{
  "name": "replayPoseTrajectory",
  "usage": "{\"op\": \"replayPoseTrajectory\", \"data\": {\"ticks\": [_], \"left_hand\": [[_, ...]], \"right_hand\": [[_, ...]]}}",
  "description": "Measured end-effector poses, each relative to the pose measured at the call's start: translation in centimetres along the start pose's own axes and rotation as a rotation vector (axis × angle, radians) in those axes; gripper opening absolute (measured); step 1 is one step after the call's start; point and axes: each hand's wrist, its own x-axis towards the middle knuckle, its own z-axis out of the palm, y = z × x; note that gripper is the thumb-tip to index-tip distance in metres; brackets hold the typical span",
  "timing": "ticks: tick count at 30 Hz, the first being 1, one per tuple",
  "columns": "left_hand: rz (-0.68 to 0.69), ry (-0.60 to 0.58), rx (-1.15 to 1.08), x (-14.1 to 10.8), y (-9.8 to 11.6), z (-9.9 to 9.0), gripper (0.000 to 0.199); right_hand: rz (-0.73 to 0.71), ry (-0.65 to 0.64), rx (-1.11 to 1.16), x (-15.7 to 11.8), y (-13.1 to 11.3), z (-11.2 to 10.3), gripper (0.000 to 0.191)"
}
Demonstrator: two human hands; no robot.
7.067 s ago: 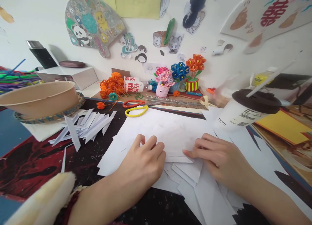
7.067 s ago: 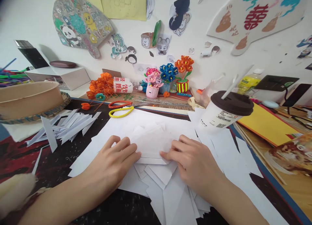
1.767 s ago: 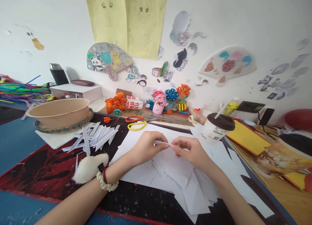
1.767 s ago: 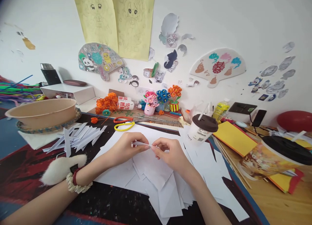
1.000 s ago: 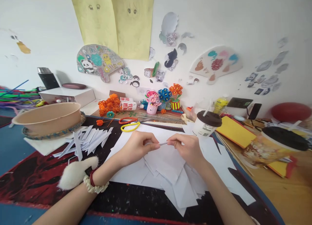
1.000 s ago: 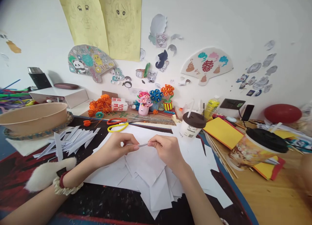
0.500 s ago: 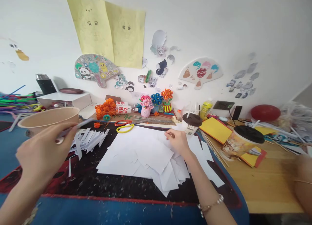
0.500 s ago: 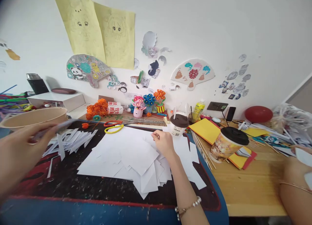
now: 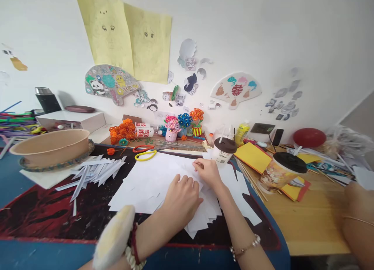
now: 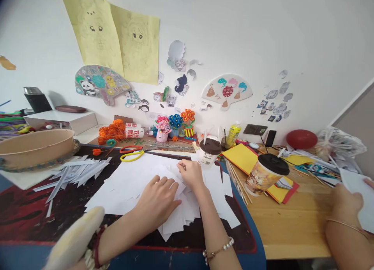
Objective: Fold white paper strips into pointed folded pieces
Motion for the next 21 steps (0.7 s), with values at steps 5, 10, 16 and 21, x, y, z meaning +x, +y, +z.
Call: {"op": "replayPoseTrajectory", "data": {"ticks": [5,10,16,21], "left_hand": [[0.024,-0.076,0.014,1.0,-0.3,1.6,0.005],[0.011,-0.092,0.006,0.3,-1.9,0.6,0.007],[0.138,-0.228,-0.110,-0.5,-2.5,-0.6,0.016],[0.104,-0.387,-0.092,-0.7,-2.8,-1.4,0.028]], "right_hand": [[0.047,0.098,0.013,0.1,-0.3,-0.1,0.021],[0.201,0.302,0.054,-0.1,-0.4,-0.7,0.023],[0.275,0.356,0.144,-0.3,-1.2,-0.9,0.023],[0.319,0.372,0.195,-0.7,-2.0,-0.8,0.019]]}}
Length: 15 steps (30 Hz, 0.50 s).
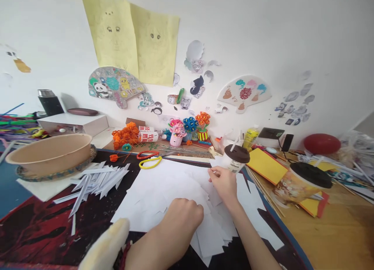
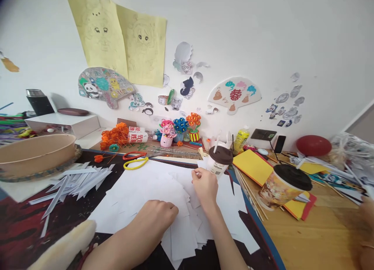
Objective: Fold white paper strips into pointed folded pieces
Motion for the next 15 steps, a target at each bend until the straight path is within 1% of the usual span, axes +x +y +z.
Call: {"op": "replayPoseTrajectory", "data": {"ticks": [2,3,5,7,10,11,13,15], "left_hand": [[0.007,0.004,0.007,-0.1,-0.4,-0.1,0.030],[0.015,0.037,0.015,-0.2,-0.7,-0.1,0.030],[0.007,0.169,0.009,-0.2,-1.5,-0.1,0.026],[-0.061,0.377,-0.077,0.0,-2.7,-0.4,0.026],[-0.242,0.673,-0.383,0.4,-5.0,-1.2,0.027],[-0.256,0.728,-0.507,0.6,-5.7,-1.3,0.028],[-0.247,0.799,-0.756,0.9,-7.1,-1.5,0.031],[-0.219,0.839,-0.953,1.1,-8.2,-1.2,0.028]], "right_hand": [[0.019,-0.004,0.047,0.0,-0.1,-0.1,0.019],[0.027,-0.010,0.078,0.0,-0.1,-0.2,0.020],[0.044,-0.033,0.158,0.0,-0.5,-0.3,0.023],[0.058,-0.083,0.261,-0.1,-1.2,-0.6,0.029],[0.065,-0.223,0.433,-0.5,-3.2,-0.8,0.042],[0.056,-0.285,0.483,-0.7,-3.9,-0.8,0.045],[0.028,-0.394,0.562,-0.9,-5.4,-0.6,0.049],[-0.005,-0.496,0.609,-0.7,-6.5,0.0,0.045]]}}
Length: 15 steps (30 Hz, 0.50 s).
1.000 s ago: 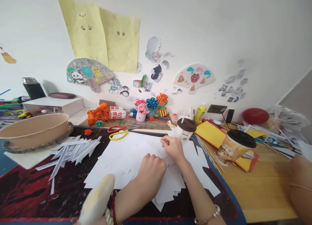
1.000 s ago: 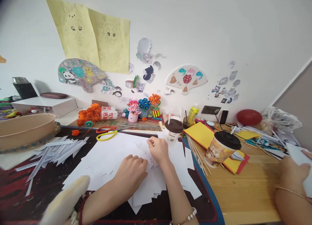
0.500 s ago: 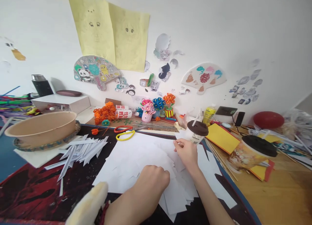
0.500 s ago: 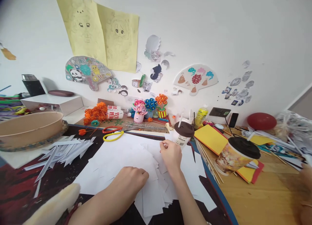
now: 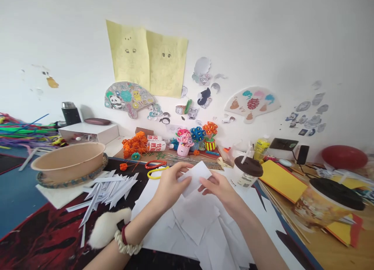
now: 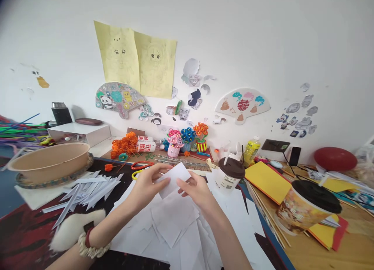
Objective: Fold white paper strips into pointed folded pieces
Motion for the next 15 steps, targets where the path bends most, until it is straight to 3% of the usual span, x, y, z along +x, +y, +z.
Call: {"op": "replayPoseTrajectory", "data": {"ticks": [2,6,15], "left_hand": [[-0.017,0.042,-0.048,0.1,-0.9,-0.2,0.021],[-0.008,0.060,0.034,-0.4,-2.2,0.0,0.013],[0.155,0.157,0.398,-1.7,-2.6,0.7,0.020]], "right_hand": [[-0.020,-0.041,0.019,0.9,0.0,0.7,0.040],[-0.070,0.008,0.024,2.1,1.0,1.2,0.040],[-0.005,-0.053,0.074,0.2,1.1,1.2,0.044]]}}
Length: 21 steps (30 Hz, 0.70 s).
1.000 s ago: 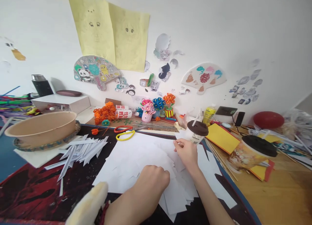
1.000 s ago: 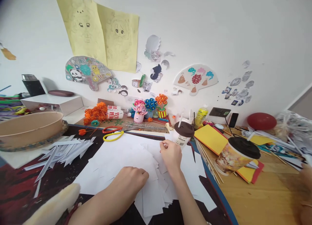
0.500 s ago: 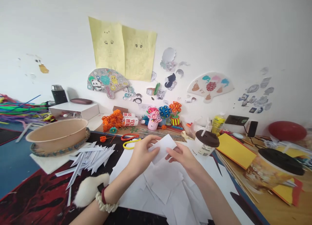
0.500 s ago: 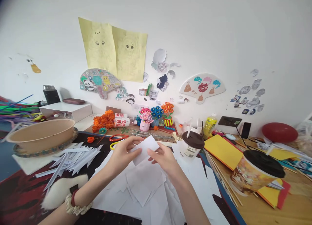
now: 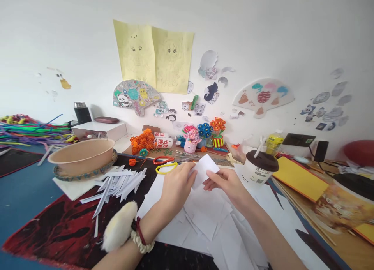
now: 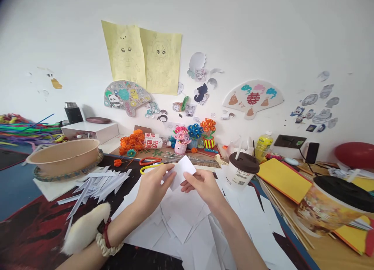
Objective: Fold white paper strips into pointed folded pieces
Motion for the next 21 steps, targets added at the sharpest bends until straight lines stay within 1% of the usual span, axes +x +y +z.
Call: {"op": "replayPoseTrajectory", "data": {"ticks": [1,5,6,8,10,12,13,15,17,19,21], "left_hand": [[0.050,0.002,0.033,-0.1,0.0,0.0,0.021],[0.326,0.036,0.209,-0.4,0.0,0.1,0.029],[0.352,0.053,0.229,-0.5,0.0,0.1,0.031],[0.295,0.072,0.192,-0.5,0.1,0.2,0.035],[0.161,0.055,0.087,-0.4,0.4,0.1,0.040],[0.042,-0.006,-0.030,-0.2,0.8,0.0,0.038],[0.010,-0.044,-0.074,-0.1,1.0,-0.2,0.033],[-0.005,-0.101,-0.133,0.1,1.3,-0.3,0.025],[0.020,-0.102,-0.157,0.1,1.4,-0.4,0.022],[0.055,-0.038,-0.105,0.0,1.2,-0.2,0.024],[0.117,0.031,0.059,-0.2,1.0,0.0,0.024]], "right_hand": [[0.004,-0.006,0.006,-0.1,-0.1,0.1,0.045],[-0.015,0.008,0.020,0.1,0.2,0.1,0.047],[-0.025,0.019,0.020,0.2,0.3,0.0,0.046],[-0.050,0.042,0.021,0.3,0.4,-0.2,0.043],[-0.075,0.052,0.028,0.3,0.3,-0.4,0.037],[-0.092,0.042,0.043,0.2,0.2,-0.5,0.034],[-0.098,0.032,0.054,0.2,0.1,-0.5,0.033],[-0.102,0.003,0.085,0.1,0.0,-0.4,0.031],[-0.091,-0.037,0.127,0.0,0.0,-0.3,0.031],[-0.065,-0.088,0.168,0.0,0.0,-0.2,0.032],[-0.031,-0.133,0.210,-0.1,0.0,-0.2,0.035]]}}
